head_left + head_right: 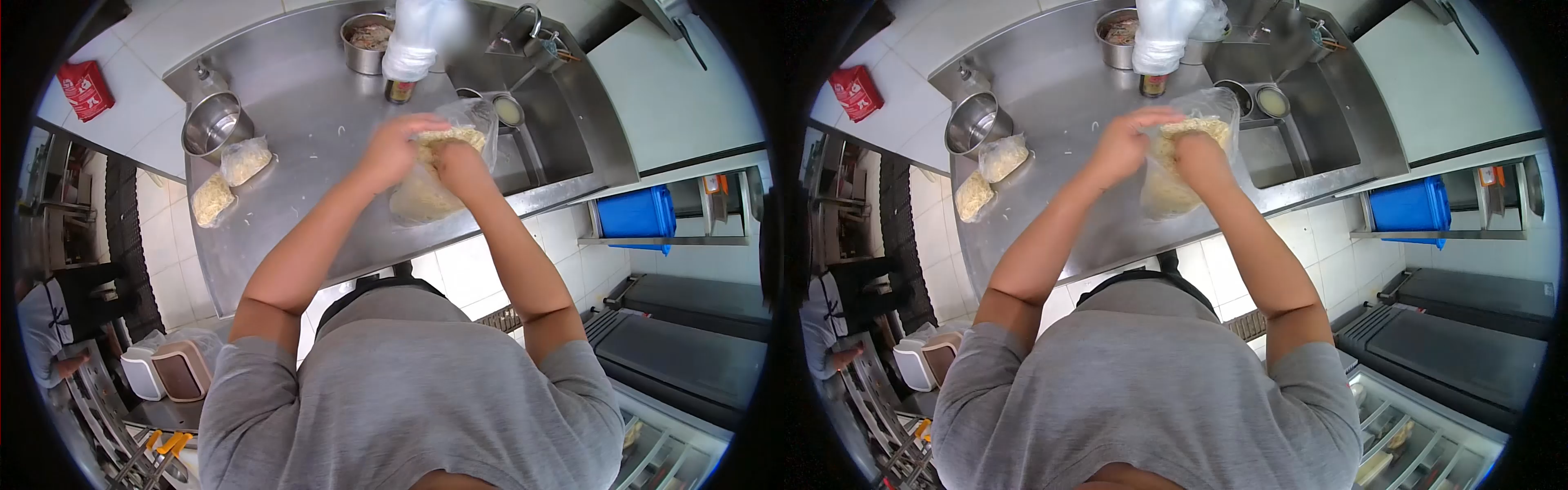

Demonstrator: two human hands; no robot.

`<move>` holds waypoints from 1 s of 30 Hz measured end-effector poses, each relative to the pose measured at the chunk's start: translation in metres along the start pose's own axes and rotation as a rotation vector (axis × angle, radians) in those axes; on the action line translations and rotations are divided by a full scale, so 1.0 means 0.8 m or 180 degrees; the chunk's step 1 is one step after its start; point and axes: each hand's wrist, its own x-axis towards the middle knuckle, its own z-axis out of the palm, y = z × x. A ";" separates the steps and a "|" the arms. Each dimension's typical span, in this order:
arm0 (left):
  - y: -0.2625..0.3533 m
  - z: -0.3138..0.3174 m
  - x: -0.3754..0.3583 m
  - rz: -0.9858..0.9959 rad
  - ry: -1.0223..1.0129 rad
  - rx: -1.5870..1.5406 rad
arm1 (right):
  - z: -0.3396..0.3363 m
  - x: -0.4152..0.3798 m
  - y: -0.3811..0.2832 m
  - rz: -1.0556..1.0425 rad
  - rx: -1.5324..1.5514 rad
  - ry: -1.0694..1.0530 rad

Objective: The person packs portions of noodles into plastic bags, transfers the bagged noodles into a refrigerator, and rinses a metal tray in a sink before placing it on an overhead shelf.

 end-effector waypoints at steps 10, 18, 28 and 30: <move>-0.095 -0.184 -0.131 -0.1235 0.2089 0.2374 | -0.065 -0.030 -0.068 -0.0020 0.0552 0.0766; -0.194 -0.231 -0.219 -0.1811 0.1296 0.4094 | -0.054 -0.031 -0.152 -0.0931 0.0995 0.0991; -0.180 -0.244 -0.169 -0.3186 0.0506 0.1859 | 0.011 -0.044 -0.187 -0.0785 0.1605 -0.0362; -0.181 -0.242 -0.175 -0.3357 0.0636 0.0048 | 0.026 -0.037 -0.180 -0.0057 0.2298 -0.0486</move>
